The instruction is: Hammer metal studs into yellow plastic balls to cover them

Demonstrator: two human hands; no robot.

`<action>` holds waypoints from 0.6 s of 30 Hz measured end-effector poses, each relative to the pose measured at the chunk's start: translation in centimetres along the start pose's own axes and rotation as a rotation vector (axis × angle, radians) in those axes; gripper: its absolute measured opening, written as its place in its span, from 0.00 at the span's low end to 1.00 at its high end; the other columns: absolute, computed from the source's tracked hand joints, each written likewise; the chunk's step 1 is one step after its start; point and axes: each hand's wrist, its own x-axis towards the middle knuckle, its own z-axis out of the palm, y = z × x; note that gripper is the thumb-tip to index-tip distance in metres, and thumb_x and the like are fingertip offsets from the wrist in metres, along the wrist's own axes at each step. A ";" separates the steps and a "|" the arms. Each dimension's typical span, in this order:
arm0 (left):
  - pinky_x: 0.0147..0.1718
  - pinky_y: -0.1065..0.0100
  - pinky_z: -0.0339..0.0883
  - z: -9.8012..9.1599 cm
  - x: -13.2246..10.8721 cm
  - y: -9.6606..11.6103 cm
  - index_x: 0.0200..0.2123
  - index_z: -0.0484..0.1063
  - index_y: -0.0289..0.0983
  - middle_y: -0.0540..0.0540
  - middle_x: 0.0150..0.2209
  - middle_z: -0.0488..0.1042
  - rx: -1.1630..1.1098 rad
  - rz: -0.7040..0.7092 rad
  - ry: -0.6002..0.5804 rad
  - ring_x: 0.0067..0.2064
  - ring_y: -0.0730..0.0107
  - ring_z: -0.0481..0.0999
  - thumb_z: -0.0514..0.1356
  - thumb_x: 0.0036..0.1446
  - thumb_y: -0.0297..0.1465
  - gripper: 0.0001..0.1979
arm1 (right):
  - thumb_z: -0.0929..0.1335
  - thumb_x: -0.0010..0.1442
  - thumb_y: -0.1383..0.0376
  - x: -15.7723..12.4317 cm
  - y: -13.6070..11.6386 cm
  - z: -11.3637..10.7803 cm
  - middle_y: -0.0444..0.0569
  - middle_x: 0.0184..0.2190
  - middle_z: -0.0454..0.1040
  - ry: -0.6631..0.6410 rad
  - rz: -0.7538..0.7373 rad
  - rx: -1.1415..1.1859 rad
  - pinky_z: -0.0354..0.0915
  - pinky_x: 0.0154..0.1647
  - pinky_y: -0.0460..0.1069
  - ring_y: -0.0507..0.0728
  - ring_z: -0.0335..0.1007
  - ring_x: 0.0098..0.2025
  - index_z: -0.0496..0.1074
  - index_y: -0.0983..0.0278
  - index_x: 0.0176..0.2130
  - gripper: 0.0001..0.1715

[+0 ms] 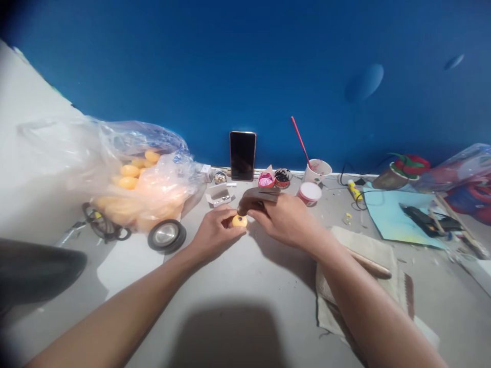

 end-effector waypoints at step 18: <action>0.30 0.68 0.56 -0.2 -0.1 0.3 0.21 0.66 0.37 0.53 0.27 0.61 -0.043 -0.033 0.000 0.30 0.72 0.63 0.64 0.48 0.28 0.09 | 0.64 0.70 0.61 0.1 0.0 0.1 0.51 0.51 0.80 -0.001 0.002 -0.001 0.67 0.46 0.52 0.62 0.76 0.47 0.77 0.57 0.54 0.18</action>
